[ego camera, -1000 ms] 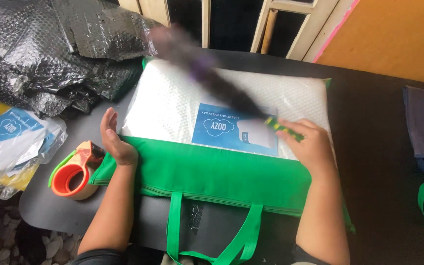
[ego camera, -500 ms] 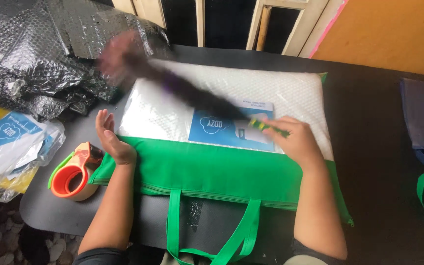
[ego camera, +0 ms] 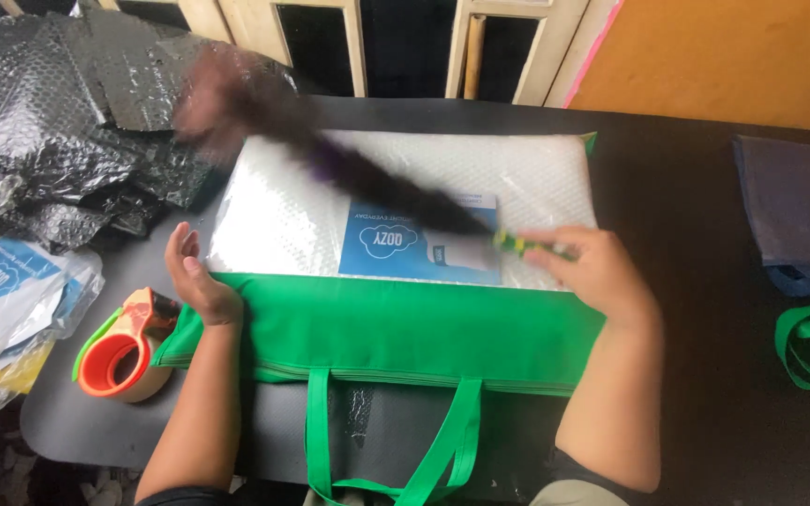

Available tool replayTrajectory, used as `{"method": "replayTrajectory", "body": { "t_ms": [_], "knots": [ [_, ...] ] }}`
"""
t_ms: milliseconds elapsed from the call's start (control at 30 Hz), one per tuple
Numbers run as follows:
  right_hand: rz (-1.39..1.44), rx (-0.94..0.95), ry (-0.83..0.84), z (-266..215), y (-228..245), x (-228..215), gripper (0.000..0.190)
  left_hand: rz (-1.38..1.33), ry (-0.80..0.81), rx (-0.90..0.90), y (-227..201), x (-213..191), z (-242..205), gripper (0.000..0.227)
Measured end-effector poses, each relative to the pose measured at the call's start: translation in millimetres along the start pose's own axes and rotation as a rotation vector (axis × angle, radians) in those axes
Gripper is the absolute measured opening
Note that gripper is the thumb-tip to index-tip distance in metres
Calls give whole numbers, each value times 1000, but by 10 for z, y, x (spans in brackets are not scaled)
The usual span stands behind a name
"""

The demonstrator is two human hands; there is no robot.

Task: A person is packaging a large white pillow into a green reusable tote bag, including promotional inserts and dusting the final package.

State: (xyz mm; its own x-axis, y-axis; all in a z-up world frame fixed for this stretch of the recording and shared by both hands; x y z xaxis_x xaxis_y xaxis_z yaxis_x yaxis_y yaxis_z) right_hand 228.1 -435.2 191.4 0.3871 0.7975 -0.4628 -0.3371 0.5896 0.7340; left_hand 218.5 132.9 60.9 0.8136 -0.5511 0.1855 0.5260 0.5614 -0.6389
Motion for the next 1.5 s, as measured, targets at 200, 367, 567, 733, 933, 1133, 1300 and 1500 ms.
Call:
{"method": "replayTrajectory", "body": {
  "t_ms": [200,367,567,733,933,1133,1300,1500],
  "knots": [
    [-20,360,310,-151,-660,-49,47,4,26,-34,-115,-14,27,51],
    [-409,177,-39,127,-956,-280,38,56,23,2,-311,15,50,47],
    [17,354,386,-215,-828,-71,34,39,44,52,-300,17,57,46],
    [-69,446,299,-157,-1362,-139,28,24,35,40,-345,27,68,45],
    [-142,409,166,-152,-1002,-448,22,13,42,52,-402,32,67,43],
    [-4,464,399,-316,-933,-328,24,9,40,22,-364,32,57,43],
    [-266,473,108,-100,-1174,-652,26,-4,49,1,-333,21,57,43],
    [-83,528,382,-391,-1033,-721,26,-9,58,-20,-400,53,42,50]
  ]
}}
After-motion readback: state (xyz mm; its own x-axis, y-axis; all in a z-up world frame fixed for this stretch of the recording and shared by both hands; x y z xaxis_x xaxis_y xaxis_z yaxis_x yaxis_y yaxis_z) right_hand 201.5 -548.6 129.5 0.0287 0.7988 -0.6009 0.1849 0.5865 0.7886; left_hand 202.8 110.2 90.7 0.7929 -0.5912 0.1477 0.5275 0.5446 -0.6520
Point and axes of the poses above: each hand's wrist, its own z-axis towards the middle knuckle, its own x-axis out of the palm, y = z × x, the point moved 10 cm from there along z, towards the middle knuckle, and after that the axes turned 12 degrees about -y, right-handed, at the moved point
